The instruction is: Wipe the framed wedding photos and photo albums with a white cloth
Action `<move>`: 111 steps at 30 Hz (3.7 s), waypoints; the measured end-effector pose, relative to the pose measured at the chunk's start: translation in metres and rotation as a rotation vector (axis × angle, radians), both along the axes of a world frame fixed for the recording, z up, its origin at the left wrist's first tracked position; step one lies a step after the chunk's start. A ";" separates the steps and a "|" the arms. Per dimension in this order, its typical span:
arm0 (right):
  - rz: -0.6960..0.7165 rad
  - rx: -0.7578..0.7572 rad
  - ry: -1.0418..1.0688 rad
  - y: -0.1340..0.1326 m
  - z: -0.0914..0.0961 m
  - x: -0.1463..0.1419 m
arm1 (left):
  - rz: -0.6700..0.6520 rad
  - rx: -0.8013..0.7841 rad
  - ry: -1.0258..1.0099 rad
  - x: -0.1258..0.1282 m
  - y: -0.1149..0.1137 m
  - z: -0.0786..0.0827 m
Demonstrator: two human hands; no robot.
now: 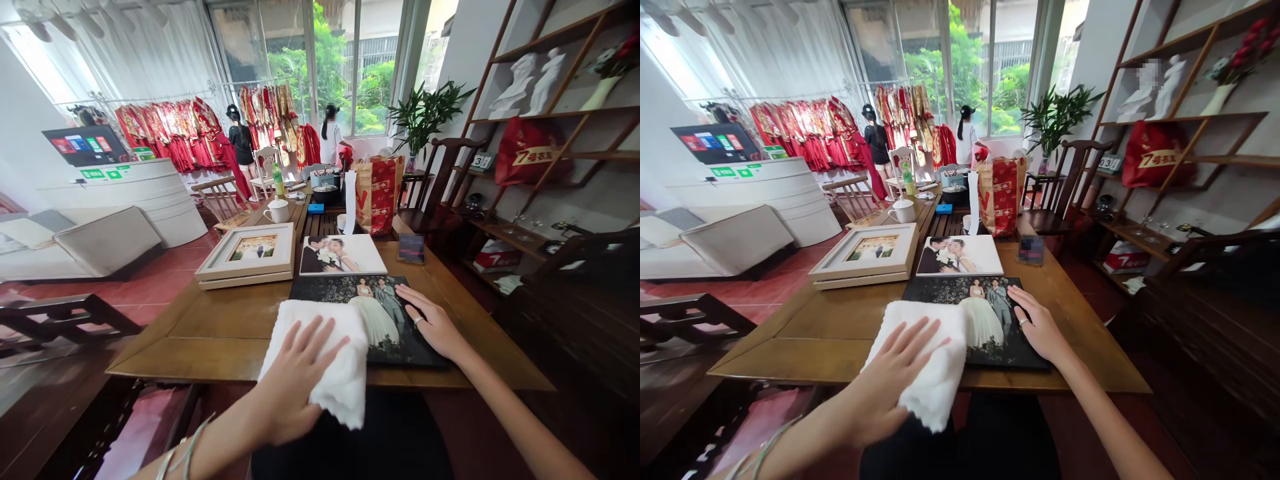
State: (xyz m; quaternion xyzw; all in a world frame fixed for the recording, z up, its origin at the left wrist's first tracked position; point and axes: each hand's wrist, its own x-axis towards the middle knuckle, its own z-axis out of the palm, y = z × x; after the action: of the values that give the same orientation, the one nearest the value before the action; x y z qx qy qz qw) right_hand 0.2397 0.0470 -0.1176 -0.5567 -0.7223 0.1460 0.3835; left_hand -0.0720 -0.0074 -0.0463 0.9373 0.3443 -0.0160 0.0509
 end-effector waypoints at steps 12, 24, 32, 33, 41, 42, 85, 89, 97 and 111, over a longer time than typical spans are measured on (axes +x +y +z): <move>0.007 0.024 0.031 0.000 0.000 0.001 | 0.117 0.161 -0.010 0.053 0.088 -0.011; 0.006 0.012 0.047 0.000 -0.001 0.000 | 0.027 0.088 -0.008 0.048 0.018 -0.007; 0.019 0.027 0.047 0.001 -0.001 0.001 | 0.038 0.141 -0.034 0.067 0.046 -0.014; 0.019 0.028 0.048 0.001 -0.001 0.001 | 0.066 0.163 -0.028 0.072 0.059 -0.015; 0.006 0.025 0.035 0.002 -0.001 0.000 | 0.102 0.234 0.002 0.092 0.091 -0.019; 0.008 0.025 0.034 0.002 -0.001 0.000 | 0.086 0.225 -0.003 0.091 0.082 -0.019; -0.013 0.025 0.050 0.005 -0.003 -0.001 | -0.009 0.242 0.027 0.129 0.122 -0.011; -0.042 0.020 0.055 0.006 -0.003 -0.002 | -0.093 0.225 0.035 0.127 0.141 -0.007; -0.001 -0.003 0.172 0.010 -0.007 0.003 | 0.174 0.247 0.107 0.125 0.041 -0.009; 0.091 -0.017 0.202 0.009 -0.007 0.005 | 0.390 0.192 0.144 0.162 0.037 -0.006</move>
State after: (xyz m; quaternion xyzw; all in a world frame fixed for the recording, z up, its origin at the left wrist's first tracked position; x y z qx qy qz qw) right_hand 0.2449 0.0557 -0.1247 -0.5089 -0.7033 0.2247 0.4425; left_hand 0.0905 0.0295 -0.0520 0.8501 0.5216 -0.0398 -0.0613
